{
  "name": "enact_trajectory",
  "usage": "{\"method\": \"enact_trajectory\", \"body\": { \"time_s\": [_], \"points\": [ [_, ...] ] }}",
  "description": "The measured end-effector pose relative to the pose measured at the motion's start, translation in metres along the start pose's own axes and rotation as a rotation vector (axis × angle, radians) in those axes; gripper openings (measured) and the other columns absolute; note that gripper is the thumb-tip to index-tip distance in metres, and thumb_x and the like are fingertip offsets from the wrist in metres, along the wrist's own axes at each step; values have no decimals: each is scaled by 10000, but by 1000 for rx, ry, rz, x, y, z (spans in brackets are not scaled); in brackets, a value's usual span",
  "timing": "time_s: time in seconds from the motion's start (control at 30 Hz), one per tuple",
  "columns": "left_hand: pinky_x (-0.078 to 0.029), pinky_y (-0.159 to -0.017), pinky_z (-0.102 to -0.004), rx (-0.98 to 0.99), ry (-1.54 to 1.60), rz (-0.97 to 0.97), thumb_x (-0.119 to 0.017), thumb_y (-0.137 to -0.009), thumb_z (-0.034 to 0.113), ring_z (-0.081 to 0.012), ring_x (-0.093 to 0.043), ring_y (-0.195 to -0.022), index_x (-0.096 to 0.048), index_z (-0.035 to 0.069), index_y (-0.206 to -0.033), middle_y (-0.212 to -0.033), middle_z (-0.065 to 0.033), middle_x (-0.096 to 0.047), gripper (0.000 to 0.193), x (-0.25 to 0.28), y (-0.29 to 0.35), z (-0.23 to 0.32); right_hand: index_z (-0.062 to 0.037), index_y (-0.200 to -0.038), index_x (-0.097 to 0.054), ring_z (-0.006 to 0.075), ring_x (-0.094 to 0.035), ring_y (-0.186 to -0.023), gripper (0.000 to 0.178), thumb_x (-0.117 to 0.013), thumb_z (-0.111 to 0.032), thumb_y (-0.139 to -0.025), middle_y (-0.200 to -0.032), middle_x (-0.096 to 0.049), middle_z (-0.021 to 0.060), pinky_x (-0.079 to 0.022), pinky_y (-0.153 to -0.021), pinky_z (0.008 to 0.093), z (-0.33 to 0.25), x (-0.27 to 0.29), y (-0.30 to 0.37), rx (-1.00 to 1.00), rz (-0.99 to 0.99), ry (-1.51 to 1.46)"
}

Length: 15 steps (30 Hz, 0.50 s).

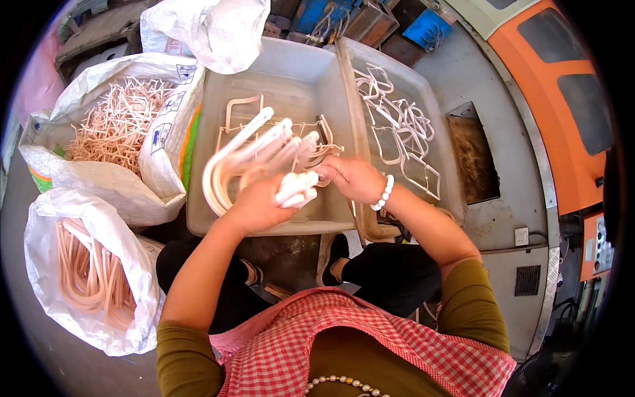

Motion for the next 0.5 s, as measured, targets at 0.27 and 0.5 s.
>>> {"method": "enact_trajectory", "body": {
  "time_s": [0.27, 0.5],
  "points": [
    [-514, -717, -392, -338, -425, 84, -719, -693, 177, -313, -649, -846, -538, 83, -1167, -913, -129, -662, 517, -22, 5, 34, -119, -916, -509, 50, -330, -444, 264, -415, -348, -1007, -567, -379, -76, -245, -340, 187, 26, -96, 75, -689, -403, -1834],
    [-457, -852, -281, -39, 252, 168, -768, -722, 118, -127, -559, -973, -520, 28, -1215, -1040, -33, -615, 559, -3, -9, -5, -45, -1194, -488, 186, -590, -934, 284, -396, 2, -930, -1020, -602, 89, -491, -739, 296, 33, -12, 45, -129, 247, -678]
  ]
}}
Point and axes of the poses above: each hand's wrist, its own y-axis away from the middle knuckle, its own x-axis out of the back of the hand, z = x × y, the point moved 10 cm from there along -y, towards the middle knuckle
